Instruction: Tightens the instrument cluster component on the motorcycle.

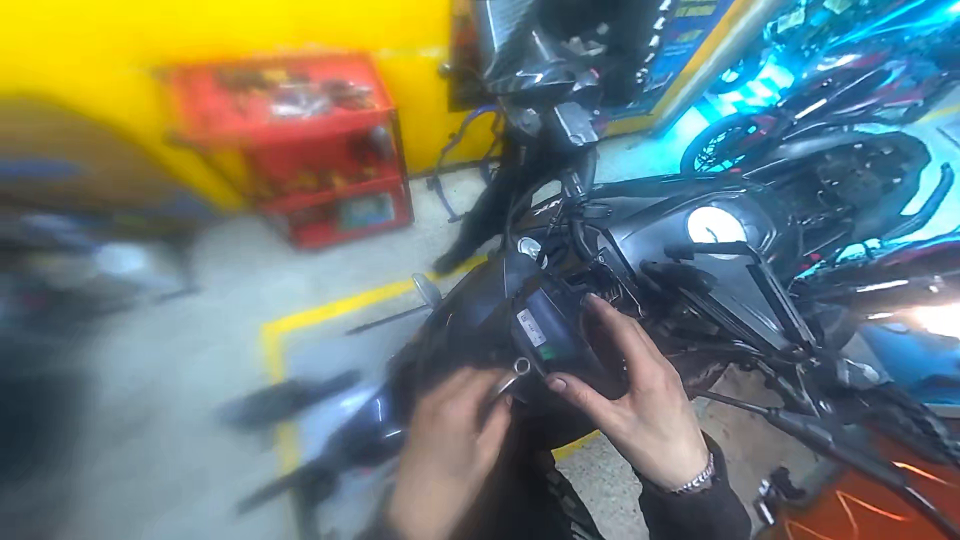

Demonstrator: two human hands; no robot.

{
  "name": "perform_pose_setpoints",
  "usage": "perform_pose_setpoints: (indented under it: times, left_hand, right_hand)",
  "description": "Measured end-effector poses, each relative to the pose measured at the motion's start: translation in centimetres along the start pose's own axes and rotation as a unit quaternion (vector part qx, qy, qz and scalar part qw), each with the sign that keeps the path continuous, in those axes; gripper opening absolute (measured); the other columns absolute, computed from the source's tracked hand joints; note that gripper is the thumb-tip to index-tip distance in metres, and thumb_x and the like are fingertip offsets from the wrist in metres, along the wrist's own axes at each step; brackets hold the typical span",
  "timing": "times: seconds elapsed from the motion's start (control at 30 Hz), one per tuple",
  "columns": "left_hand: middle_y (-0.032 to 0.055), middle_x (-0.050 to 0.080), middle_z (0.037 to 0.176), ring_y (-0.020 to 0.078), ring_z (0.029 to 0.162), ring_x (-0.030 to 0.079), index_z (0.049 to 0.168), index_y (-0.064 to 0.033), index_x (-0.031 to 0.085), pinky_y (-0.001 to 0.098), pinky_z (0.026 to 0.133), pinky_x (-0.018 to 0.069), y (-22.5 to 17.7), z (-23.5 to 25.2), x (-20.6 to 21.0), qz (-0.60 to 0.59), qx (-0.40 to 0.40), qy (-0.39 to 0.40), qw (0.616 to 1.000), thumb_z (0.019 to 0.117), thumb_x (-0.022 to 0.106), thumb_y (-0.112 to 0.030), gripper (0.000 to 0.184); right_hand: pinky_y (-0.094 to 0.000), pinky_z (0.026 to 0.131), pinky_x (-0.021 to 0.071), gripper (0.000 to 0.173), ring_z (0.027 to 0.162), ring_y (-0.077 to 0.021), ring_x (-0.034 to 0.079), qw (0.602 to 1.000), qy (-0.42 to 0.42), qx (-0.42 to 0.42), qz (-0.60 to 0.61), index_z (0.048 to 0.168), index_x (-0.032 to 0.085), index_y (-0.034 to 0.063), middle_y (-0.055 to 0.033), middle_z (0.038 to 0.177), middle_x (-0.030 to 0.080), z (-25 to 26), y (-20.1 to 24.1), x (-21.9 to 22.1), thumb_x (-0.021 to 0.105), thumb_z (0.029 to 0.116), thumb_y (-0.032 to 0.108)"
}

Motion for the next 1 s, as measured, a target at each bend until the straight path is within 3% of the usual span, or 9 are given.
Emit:
perform_pose_setpoints:
  times: [0.13,0.43,0.53,0.63,0.77,0.83,0.9,0.93,1.0]
  left_hand:
    - [-0.0042,0.071,0.083,0.0042,0.075,0.068,0.099,-0.0161,0.079,0.0233,0.066,0.0594,-1.1,0.4,0.4,0.077,0.015,-0.019,0.997,0.0928,0.067,-0.029,0.019]
    - [-0.0074,0.069,0.075,0.0060,0.065,0.064,0.093,-0.0191,0.076,0.0295,0.060,0.0567,-0.3,1.5,1.0,0.090,-0.073,0.063,0.991,0.0885,0.067,-0.033,0.017]
    - [-0.0043,0.071,0.082,0.0067,0.069,0.067,0.096,-0.0163,0.077,0.0261,0.062,0.0579,-1.1,1.1,1.0,0.094,-0.016,0.043,0.994,0.0924,0.064,-0.030,0.019]
    - [0.0016,0.070,0.086,0.0109,0.068,0.067,0.102,-0.0120,0.076,0.0274,0.058,0.0583,-1.9,0.4,1.1,0.114,0.045,0.019,0.992,0.0963,0.063,-0.024,0.019]
    - [0.0057,0.069,0.095,0.0134,0.070,0.070,0.107,-0.0093,0.072,0.0275,0.054,0.0583,-2.2,-0.2,1.3,0.122,0.100,-0.017,0.987,0.0970,0.059,-0.013,0.017]
    - [0.0052,0.070,0.098,0.0106,0.079,0.070,0.107,-0.0087,0.071,0.0248,0.064,0.0603,-1.3,-0.4,1.0,0.065,0.080,-0.038,0.994,0.1010,0.058,-0.017,0.017]
    - [0.0013,0.069,0.097,0.0046,0.083,0.067,0.109,-0.0068,0.071,0.0197,0.074,0.0586,0.6,-0.6,0.4,-0.075,0.009,-0.044,0.996,0.1045,0.058,-0.025,0.023]
    - [-0.0016,0.068,0.093,0.0022,0.075,0.063,0.110,-0.0061,0.070,0.0176,0.067,0.0560,2.0,-0.8,0.3,-0.168,-0.045,-0.041,0.984,0.1046,0.058,-0.025,0.023]
    - [-0.0028,0.057,0.071,0.0030,0.049,0.046,0.111,-0.0044,0.066,0.0179,0.043,0.0404,4.5,-1.4,0.8,-0.373,-0.177,-0.032,0.910,0.1038,0.058,-0.020,0.019]
  right_hand:
    - [-0.0397,0.090,0.0610,0.068,0.115,-0.0095,0.066,0.999,-0.036,-0.023,0.015,0.136,0.067,0.0215,0.0040,0.133,0.067,0.1,0.0,-0.3,0.076,0.0826,0.062]
    - [-0.0382,0.090,0.0622,0.061,0.116,-0.0111,0.067,0.994,-0.060,-0.013,0.091,0.130,0.071,0.0222,0.0036,0.133,0.067,-0.3,-0.8,-0.2,0.082,0.0801,0.055]
    - [-0.0384,0.091,0.0624,0.059,0.116,-0.0116,0.067,0.993,-0.060,-0.013,0.099,0.130,0.072,0.0214,0.0031,0.132,0.067,-0.3,-0.9,-0.3,0.082,0.0806,0.054]
    - [-0.0380,0.087,0.0627,0.058,0.114,-0.0123,0.068,0.994,-0.074,-0.021,0.076,0.127,0.074,0.0214,0.0010,0.132,0.067,-0.6,-0.5,-0.5,0.082,0.0802,0.054]
    - [-0.0356,0.093,0.0621,0.057,0.117,-0.0127,0.067,0.990,-0.062,-0.023,0.124,0.127,0.074,0.0185,0.0013,0.131,0.068,0.1,-1.0,-0.6,0.082,0.0817,0.051]
    - [-0.0359,0.092,0.0629,0.056,0.116,-0.0142,0.067,0.987,-0.070,-0.019,0.142,0.127,0.074,0.0171,0.0000,0.131,0.068,-0.1,-1.1,-0.6,0.084,0.0806,0.047]
    - [-0.0361,0.090,0.0632,0.056,0.116,-0.0146,0.068,0.989,-0.082,-0.021,0.120,0.125,0.075,0.0173,-0.0010,0.132,0.068,-0.5,-0.5,-0.7,0.085,0.0789,0.047]
    - [-0.0363,0.089,0.0631,0.056,0.114,-0.0142,0.068,0.992,-0.083,-0.027,0.093,0.125,0.075,0.0176,-0.0016,0.132,0.068,-0.5,-0.1,-0.8,0.085,0.0785,0.048]
    - [-0.0368,0.085,0.0632,0.056,0.111,-0.0133,0.069,0.994,-0.079,-0.040,0.058,0.124,0.076,0.0191,-0.0019,0.131,0.068,-0.6,0.3,-0.8,0.084,0.0784,0.051]
Point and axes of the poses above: each hand's wrist, its own z-axis towards the middle knuckle, its own x-axis out of the palm, y = z × x, the point moved 10 cm from there along z, towards the middle knuckle
